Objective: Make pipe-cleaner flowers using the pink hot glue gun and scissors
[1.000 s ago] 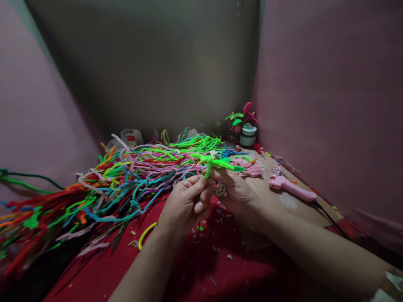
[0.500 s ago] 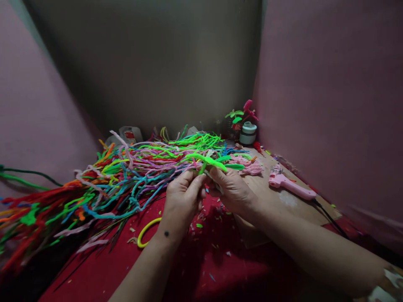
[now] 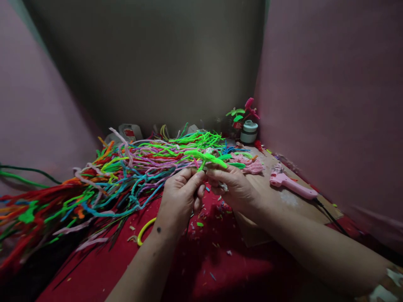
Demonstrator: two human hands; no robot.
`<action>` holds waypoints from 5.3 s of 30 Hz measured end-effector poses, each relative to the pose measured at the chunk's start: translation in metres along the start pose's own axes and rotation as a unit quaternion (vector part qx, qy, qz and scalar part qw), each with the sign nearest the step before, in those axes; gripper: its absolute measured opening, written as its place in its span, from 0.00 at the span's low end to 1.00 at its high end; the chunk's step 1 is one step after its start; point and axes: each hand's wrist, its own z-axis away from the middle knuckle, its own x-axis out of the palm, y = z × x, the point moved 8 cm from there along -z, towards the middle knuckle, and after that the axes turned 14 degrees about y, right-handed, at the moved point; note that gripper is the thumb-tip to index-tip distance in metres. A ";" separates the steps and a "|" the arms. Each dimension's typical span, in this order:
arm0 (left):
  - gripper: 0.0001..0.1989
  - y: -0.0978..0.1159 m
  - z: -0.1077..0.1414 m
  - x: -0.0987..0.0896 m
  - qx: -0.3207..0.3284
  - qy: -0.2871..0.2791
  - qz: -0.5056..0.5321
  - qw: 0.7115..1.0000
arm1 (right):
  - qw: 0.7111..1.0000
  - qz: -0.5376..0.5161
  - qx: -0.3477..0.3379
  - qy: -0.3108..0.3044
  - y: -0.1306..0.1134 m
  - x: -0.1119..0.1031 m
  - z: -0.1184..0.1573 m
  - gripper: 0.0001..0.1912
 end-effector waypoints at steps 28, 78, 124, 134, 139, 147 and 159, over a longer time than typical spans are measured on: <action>0.09 -0.038 -0.012 0.017 -0.146 -0.114 0.135 0.973 | 0.994 -0.019 0.006 0.106 0.015 -0.021 -0.013 0.08; 0.10 -0.030 0.071 -0.075 -0.035 -0.137 -0.343 0.929 | 0.977 0.101 0.150 0.111 0.047 -0.037 -0.012 0.07; 0.06 -0.066 0.057 -0.023 -0.179 -0.155 -0.034 0.971 | 0.969 0.112 0.193 0.106 0.055 -0.031 -0.004 0.04; 0.13 -0.071 0.059 -0.023 -0.207 -0.158 -0.074 0.963 | 0.968 0.169 0.141 0.123 0.050 -0.037 -0.008 0.07; 0.10 -0.057 0.073 -0.026 -0.176 -0.241 -0.153 0.942 | 0.956 0.233 0.115 0.135 0.043 -0.041 -0.008 0.09; 0.12 -0.023 0.039 -0.086 0.096 -0.075 -0.675 0.728 | 0.896 0.435 0.060 0.059 0.022 -0.023 0.002 0.08; 0.13 0.003 0.044 -0.049 0.213 -0.040 -0.468 0.857 | 0.965 0.191 0.133 -0.124 0.039 0.016 0.036 0.07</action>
